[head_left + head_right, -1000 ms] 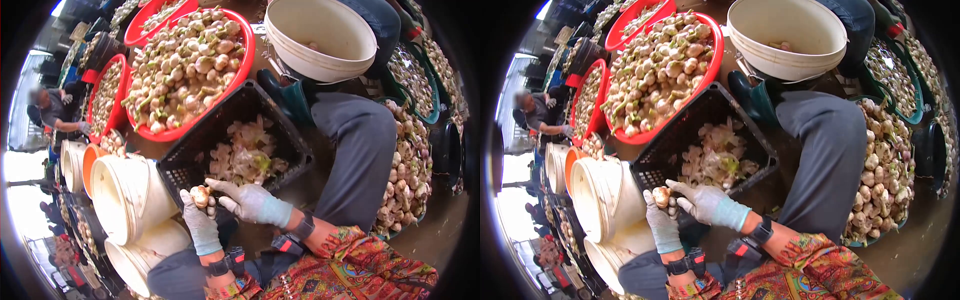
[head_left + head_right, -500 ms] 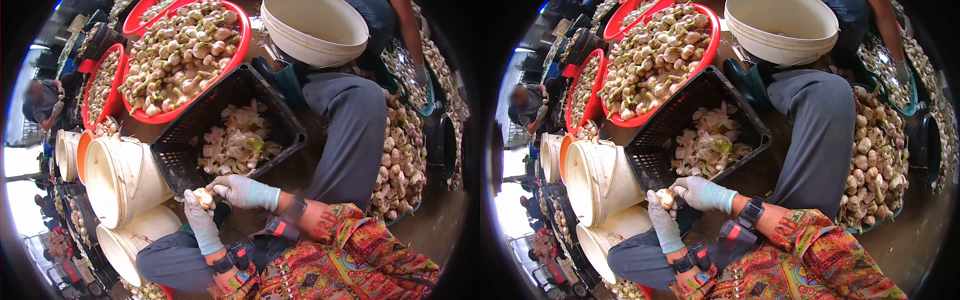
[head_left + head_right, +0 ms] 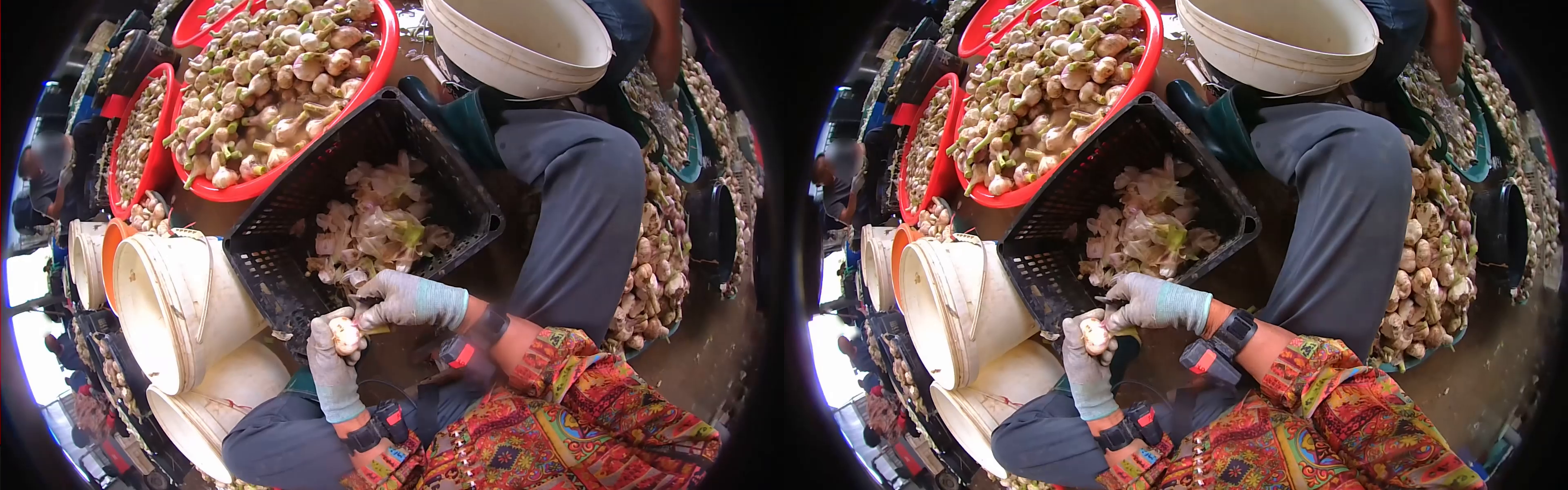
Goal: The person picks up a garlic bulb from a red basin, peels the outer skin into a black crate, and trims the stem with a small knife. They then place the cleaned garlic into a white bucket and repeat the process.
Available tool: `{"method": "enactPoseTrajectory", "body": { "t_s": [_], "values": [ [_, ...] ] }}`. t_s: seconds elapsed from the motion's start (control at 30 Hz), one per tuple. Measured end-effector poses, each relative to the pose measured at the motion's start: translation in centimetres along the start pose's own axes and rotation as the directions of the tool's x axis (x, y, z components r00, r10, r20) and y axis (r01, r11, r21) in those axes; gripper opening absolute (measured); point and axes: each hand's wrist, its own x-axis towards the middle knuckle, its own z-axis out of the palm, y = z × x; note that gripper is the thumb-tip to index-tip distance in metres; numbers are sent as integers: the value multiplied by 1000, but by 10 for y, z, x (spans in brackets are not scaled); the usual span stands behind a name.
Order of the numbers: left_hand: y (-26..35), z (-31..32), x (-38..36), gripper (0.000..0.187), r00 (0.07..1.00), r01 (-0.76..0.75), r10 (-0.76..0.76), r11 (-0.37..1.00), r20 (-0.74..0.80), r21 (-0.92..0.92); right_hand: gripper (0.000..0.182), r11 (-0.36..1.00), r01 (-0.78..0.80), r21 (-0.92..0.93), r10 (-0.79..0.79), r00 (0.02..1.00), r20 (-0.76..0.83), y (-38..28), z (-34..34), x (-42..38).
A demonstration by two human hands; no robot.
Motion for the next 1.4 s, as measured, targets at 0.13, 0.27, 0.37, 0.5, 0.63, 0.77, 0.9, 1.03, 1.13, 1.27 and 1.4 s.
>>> {"method": "enactPoseTrajectory", "body": {
  "t_s": [0.13, 0.27, 0.37, 0.5, 0.63, 0.77, 0.9, 1.03, 1.13, 1.27, 1.4],
  "values": [
    [-1, 0, 4, 63, 978, -208, 203, 969, 47, 131, 31, 954, 20, -299, -83, 976, -199, -1, 8, 4],
    [-2, 6, 0, 52, 971, -237, 238, 971, 24, -25, 52, 895, -185, 405, 223, 974, -47, 4, 8, 6],
    [-2, 9, 3, 44, 965, -249, 261, 938, 18, -240, 50, 940, -82, 331, 143, 976, -166, -6, 9, 9],
    [-23, -10, 16, 43, 987, -140, 158, 934, 29, -327, 30, 991, 74, -109, -105, 942, -318, 13, 29, 22],
    [-21, -16, 8, 43, 953, -74, 262, 688, 152, -722, 19, 785, -308, -537, -125, 771, -625, 21, 19, 36],
    [-14, -11, 3, 40, 948, -134, 306, 628, 85, -766, 30, 689, -347, -636, -193, 759, -622, 1, 6, 19],
    [-14, -1, 1, 33, 927, -344, 366, 728, -88, -593, 29, 989, 26, -143, -73, 938, -340, -24, 26, 1],
    [-18, 2, 0, 32, 890, -453, 427, 799, -158, -396, 31, 966, 33, -256, -116, 941, -317, -26, 32, 2],
    [-17, 6, 1, 33, 868, -495, 476, 820, -140, -288, 33, 948, -2, -320, -121, 924, -363, -24, 31, 3],
    [-20, 11, 7, 35, 903, -425, 420, 835, -94, -349, 32, 995, 34, -90, -71, 895, -440, -6, 30, 15],
    [-19, 11, 12, 34, 927, -339, 374, 780, -43, -526, 22, 972, -10, 235, 94, 932, -350, -10, 22, 12]
  ]
}}
